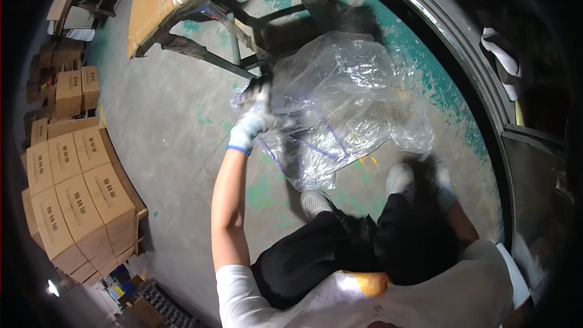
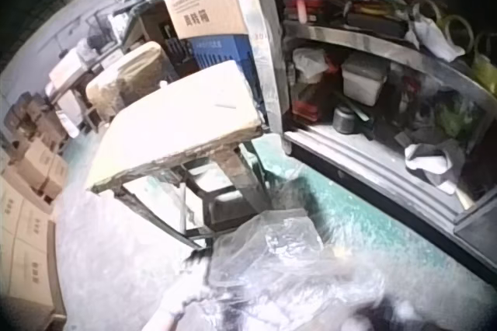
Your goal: Packing metal machine components into a box and inspecting them with a drill press-like machine.
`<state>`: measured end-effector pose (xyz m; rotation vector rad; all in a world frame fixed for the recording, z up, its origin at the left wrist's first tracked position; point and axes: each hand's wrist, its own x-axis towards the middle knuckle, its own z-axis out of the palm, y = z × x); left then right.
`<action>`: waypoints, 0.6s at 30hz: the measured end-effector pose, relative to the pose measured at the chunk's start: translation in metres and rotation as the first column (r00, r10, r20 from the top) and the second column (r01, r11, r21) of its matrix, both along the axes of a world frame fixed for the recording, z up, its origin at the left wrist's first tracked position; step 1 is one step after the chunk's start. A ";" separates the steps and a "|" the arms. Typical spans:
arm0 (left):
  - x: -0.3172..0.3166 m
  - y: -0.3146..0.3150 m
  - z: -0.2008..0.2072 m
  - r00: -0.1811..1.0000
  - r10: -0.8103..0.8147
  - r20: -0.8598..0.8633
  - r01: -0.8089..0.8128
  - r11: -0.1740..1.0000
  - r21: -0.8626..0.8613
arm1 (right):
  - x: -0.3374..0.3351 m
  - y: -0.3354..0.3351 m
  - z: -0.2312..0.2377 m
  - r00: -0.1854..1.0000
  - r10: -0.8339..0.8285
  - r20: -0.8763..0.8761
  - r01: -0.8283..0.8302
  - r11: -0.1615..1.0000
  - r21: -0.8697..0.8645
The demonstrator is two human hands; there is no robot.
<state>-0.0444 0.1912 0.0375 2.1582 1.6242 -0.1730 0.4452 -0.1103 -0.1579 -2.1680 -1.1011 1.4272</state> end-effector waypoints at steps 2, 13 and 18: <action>0.013 0.015 -0.019 0.990 -0.074 -0.117 0.074 0.997 -0.006 | -0.095 0.026 0.059 0.843 0.098 -0.529 0.041 0.969 0.245; 0.072 0.039 -0.090 0.986 -0.155 0.057 0.165 0.944 -0.285 | -0.171 0.231 0.015 -0.288 0.048 -0.957 0.218 0.976 -0.017; -0.020 -0.004 -0.024 0.700 0.487 0.522 -0.194 0.833 -0.518 | -0.219 0.256 0.139 0.905 0.276 -0.325 0.135 0.538 0.832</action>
